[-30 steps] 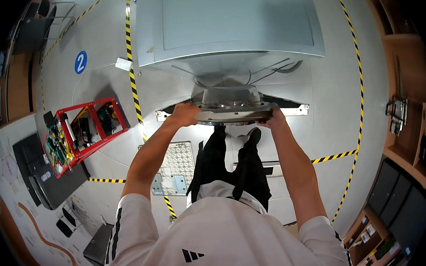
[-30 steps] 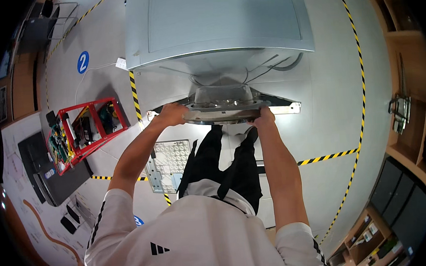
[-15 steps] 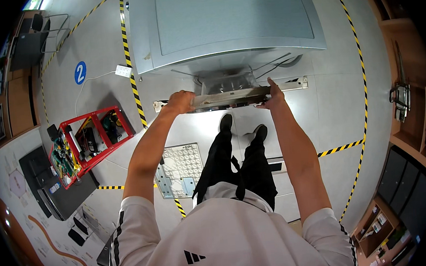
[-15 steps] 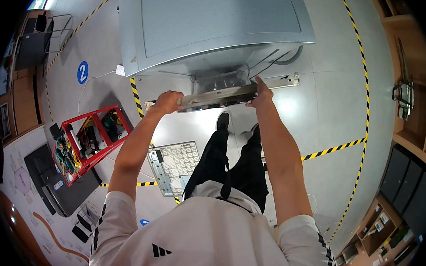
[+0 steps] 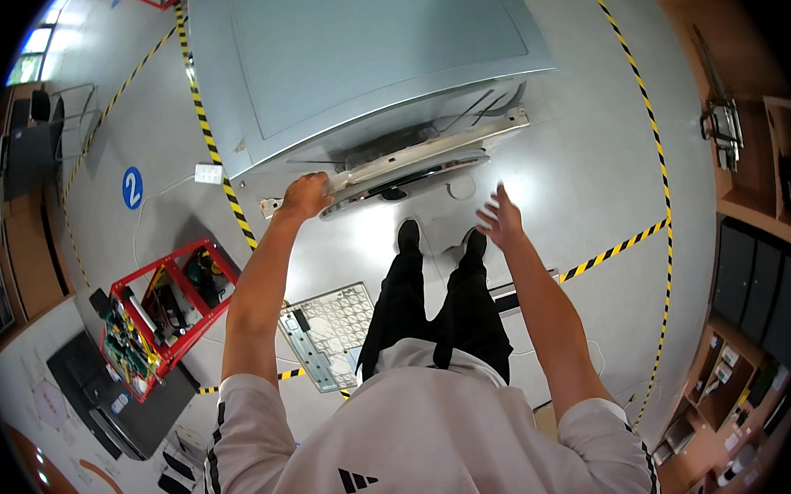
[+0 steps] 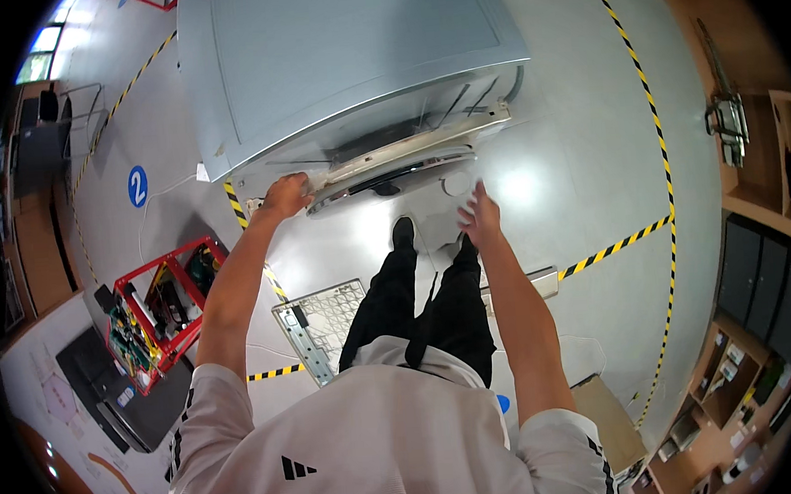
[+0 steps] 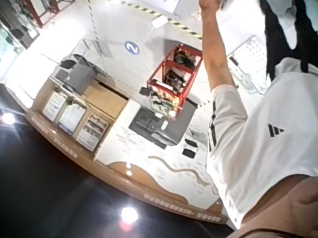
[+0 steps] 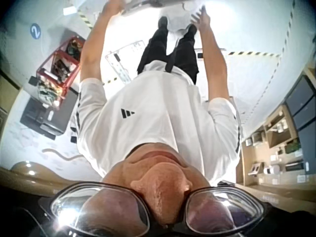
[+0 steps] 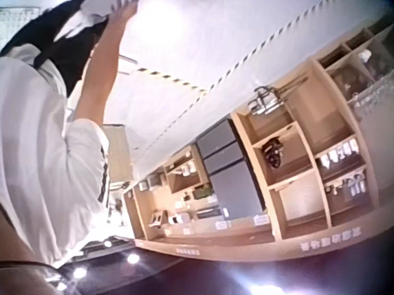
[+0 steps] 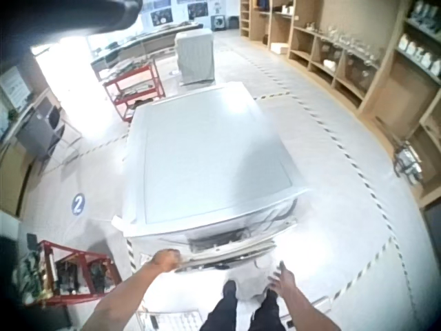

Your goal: The person collaborates to disassemble and repair a washing machine, removing the door and internal components before using a screwdriver to reattach a fan unit.

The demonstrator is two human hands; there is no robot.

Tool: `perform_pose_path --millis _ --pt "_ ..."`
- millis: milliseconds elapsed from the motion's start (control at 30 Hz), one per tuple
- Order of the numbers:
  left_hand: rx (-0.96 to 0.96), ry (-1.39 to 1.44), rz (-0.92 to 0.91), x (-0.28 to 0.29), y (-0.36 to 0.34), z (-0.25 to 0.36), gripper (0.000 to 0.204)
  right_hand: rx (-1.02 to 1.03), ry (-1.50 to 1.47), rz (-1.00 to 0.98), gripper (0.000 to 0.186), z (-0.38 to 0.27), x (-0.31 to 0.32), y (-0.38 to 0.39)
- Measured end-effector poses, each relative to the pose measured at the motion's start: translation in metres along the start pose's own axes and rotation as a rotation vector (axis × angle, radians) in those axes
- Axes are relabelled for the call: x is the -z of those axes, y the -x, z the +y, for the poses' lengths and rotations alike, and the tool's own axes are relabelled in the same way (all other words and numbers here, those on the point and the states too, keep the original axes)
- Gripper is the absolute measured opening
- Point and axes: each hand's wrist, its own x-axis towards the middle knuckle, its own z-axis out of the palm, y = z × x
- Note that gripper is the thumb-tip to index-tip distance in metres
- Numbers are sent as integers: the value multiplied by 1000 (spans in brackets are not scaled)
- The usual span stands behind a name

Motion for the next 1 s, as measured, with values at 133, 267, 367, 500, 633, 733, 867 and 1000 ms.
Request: perform_pose_path --millis 133,267,367,500,633,733,867,1000 --pt "-62 44 133 -10 -1 -10 45 1 223 198 49 84 109 15" --pt "-176 36 226 -14 3 -14 58 -14 412 491 41 171 204 56" --pt "-298 2 438 -22 16 -7 56 -59 221 572 41 224 238 94" --pt "-464 71 486 -32 54 36 41 -102 378 702 61 268 239 146" --pt "-614 66 143 -80 75 67 36 -27 459 888 55 326 225 169" --pt "-626 15 -127 -95 89 92 30 -59 291 849 49 366 211 179" --pt "-564 88 -381 -108 51 80 23 -160 62 851 46 437 182 192" --pt "-536 78 -755 -103 -45 72 15 -224 88 890 43 520 121 198"
